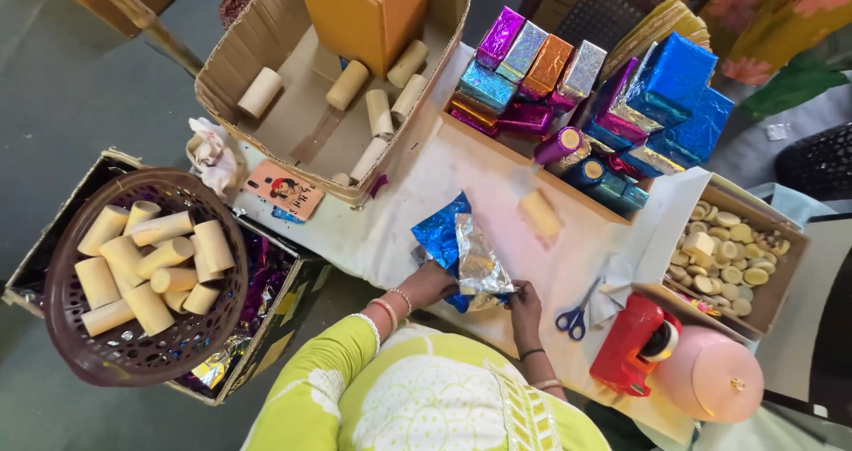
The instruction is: The recorder is wrapping small cylindrical objects first in silver foil and then in blue decorative paper, securing them with tape.
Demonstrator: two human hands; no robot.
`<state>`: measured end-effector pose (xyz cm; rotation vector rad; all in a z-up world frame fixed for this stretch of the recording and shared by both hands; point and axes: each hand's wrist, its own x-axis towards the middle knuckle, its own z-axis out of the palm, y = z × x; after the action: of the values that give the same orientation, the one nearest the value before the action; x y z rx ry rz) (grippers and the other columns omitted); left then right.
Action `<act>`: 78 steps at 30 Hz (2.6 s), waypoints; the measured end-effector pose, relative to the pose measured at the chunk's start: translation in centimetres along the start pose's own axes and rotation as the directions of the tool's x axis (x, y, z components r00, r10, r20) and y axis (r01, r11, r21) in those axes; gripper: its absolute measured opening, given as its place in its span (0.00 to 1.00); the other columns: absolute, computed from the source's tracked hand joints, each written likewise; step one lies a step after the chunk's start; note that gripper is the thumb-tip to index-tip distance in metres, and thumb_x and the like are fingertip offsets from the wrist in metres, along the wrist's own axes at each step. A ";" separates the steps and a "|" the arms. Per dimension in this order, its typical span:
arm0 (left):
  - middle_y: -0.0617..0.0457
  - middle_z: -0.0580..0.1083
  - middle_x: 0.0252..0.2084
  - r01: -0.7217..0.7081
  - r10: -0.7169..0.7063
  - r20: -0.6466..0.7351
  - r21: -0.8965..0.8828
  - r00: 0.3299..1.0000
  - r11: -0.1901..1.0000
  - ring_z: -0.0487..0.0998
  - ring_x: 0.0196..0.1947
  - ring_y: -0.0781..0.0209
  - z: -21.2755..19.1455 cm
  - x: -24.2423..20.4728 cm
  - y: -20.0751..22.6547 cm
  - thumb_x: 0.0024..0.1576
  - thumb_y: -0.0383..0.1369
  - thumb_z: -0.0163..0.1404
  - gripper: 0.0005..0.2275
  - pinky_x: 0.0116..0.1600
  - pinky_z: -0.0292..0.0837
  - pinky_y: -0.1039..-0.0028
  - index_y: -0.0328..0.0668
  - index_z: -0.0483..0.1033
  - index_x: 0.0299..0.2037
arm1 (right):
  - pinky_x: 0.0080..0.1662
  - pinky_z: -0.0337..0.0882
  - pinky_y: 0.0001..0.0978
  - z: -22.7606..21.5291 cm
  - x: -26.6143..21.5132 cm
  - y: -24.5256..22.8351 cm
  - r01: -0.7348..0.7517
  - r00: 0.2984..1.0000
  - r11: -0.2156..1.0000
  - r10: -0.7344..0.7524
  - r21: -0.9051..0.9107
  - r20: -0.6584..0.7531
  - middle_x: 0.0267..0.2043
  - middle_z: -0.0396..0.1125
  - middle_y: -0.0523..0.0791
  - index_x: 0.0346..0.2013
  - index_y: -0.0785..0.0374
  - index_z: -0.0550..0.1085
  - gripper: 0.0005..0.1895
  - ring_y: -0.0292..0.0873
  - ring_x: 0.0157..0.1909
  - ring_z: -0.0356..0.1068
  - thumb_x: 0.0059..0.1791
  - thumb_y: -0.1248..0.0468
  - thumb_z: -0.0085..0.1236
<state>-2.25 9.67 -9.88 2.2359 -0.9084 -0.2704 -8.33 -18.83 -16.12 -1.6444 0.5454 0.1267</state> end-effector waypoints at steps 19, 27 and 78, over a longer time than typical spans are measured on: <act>0.45 0.63 0.69 0.291 -0.305 0.081 -0.603 0.949 0.742 0.63 0.69 0.48 -3.2 1.4 1.1 0.64 0.38 0.45 0.22 0.70 0.57 0.61 0.47 0.63 0.68 | 0.63 0.64 0.44 4.3 -0.3 -8.5 -0.303 0.906 0.610 -0.054 0.733 0.419 0.60 0.67 0.47 0.57 0.60 0.68 0.16 0.45 0.61 0.66 0.54 0.70 0.45; 0.44 0.70 0.64 -0.042 -0.006 -0.181 -0.263 0.984 0.964 0.71 0.63 0.48 -6.6 -2.7 3.5 0.61 0.34 0.50 0.23 0.69 0.65 0.59 0.44 0.64 0.68 | 0.63 0.62 0.36 8.3 2.6 -4.3 -0.123 0.776 0.979 -0.009 0.165 0.631 0.60 0.68 0.45 0.47 0.63 0.69 0.06 0.42 0.61 0.64 0.57 0.71 0.47; 0.30 0.68 0.62 0.898 -0.948 -0.225 -0.330 0.224 0.290 0.71 0.62 0.35 -8.2 -23.7 -10.0 0.67 0.50 0.40 0.32 0.66 0.68 0.55 0.31 0.53 0.73 | 0.63 0.56 0.27 9.2 2.4 -6.2 -0.196 0.836 0.977 0.123 0.082 0.535 0.55 0.66 0.38 0.59 0.61 0.71 0.16 0.34 0.60 0.60 0.56 0.64 0.48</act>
<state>-10.88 35.17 -12.13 2.2918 0.8147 -0.3755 -1.50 -10.34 -12.90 -1.3495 0.2559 0.6378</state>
